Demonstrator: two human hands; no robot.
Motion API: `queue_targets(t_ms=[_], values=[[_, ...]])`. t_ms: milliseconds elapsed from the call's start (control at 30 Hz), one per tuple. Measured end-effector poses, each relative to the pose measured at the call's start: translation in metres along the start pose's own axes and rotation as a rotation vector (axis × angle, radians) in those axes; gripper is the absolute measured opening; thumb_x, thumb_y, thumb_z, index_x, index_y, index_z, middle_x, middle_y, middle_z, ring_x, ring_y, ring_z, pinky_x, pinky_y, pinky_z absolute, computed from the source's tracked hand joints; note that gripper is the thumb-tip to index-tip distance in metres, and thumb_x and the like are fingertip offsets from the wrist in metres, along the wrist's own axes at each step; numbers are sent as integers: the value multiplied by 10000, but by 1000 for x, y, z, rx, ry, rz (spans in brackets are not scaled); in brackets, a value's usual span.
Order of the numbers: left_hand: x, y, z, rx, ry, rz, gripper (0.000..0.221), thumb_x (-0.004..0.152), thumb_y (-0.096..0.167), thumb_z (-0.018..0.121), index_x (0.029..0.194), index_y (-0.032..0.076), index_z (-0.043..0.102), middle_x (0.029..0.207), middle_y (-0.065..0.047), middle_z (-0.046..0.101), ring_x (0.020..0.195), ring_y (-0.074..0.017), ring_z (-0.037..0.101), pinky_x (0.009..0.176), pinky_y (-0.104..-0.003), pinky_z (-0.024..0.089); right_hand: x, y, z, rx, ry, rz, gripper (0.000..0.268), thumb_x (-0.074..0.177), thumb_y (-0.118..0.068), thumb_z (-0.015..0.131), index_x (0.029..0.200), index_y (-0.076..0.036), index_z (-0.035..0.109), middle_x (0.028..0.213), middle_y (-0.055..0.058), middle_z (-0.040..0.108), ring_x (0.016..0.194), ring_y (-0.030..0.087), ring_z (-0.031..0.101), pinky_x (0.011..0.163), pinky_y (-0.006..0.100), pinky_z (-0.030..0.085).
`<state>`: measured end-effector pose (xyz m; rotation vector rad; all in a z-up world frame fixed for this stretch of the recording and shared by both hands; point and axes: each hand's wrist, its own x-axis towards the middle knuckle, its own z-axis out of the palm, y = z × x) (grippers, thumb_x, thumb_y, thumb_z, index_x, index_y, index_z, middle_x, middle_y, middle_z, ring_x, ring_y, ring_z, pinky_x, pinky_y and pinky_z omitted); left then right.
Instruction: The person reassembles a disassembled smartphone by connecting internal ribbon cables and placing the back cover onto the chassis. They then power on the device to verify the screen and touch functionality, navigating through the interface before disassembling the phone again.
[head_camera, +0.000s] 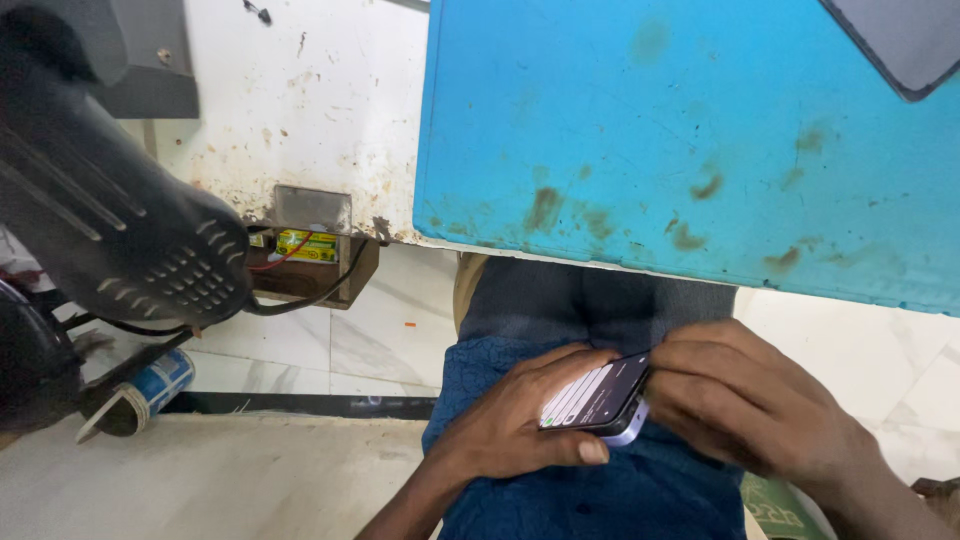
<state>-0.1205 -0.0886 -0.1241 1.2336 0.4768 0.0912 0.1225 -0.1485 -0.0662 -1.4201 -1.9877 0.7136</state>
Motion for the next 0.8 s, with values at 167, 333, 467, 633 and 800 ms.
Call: queue_targets(t_ms=[167, 333, 467, 633, 800], values=[[5, -13, 1, -34, -18, 1, 941, 882, 696, 665, 1466, -31, 540, 1328, -168, 648, 1255, -312, 662, 1094, -390, 527, -2, 8, 9, 55, 44, 24, 316, 673, -19, 854, 921, 8, 661, 950, 150, 665, 885, 322, 690, 761, 402, 589], [5, -29, 2, -19, -25, 20, 1001, 896, 794, 614, 1447, -40, 556, 1304, -173, 651, 1248, -312, 664, 1090, -400, 528, -2, 13, 16, 134, 26, 52, 310, 656, 6, 835, 906, -3, 651, 928, 146, 663, 847, 298, 678, 728, 387, 575], [4, -42, 3, -38, -23, -15, 1089, 868, 901, 491, 1404, -43, 583, 1265, -176, 661, 1214, -315, 670, 1047, -405, 533, -4, 20, 21, 159, -14, 44, 332, 716, -86, 866, 943, -7, 637, 942, 132, 654, 879, 298, 669, 744, 394, 570], [6, -59, 2, -59, -24, -26, 1166, 837, 966, 397, 1393, -42, 584, 1255, -186, 669, 1182, -322, 664, 993, -418, 539, -10, 23, 22, 109, -111, 89, 315, 775, -168, 843, 1001, -29, 674, 1024, 115, 675, 943, 279, 685, 753, 372, 585], [5, -59, 2, -69, -3, -38, 1126, 874, 938, 400, 1402, -41, 577, 1278, -197, 667, 1185, -332, 659, 1009, -431, 528, -18, 34, 27, 80, -103, 123, 271, 790, -131, 832, 991, -46, 671, 1028, 103, 691, 962, 280, 695, 788, 378, 584]])
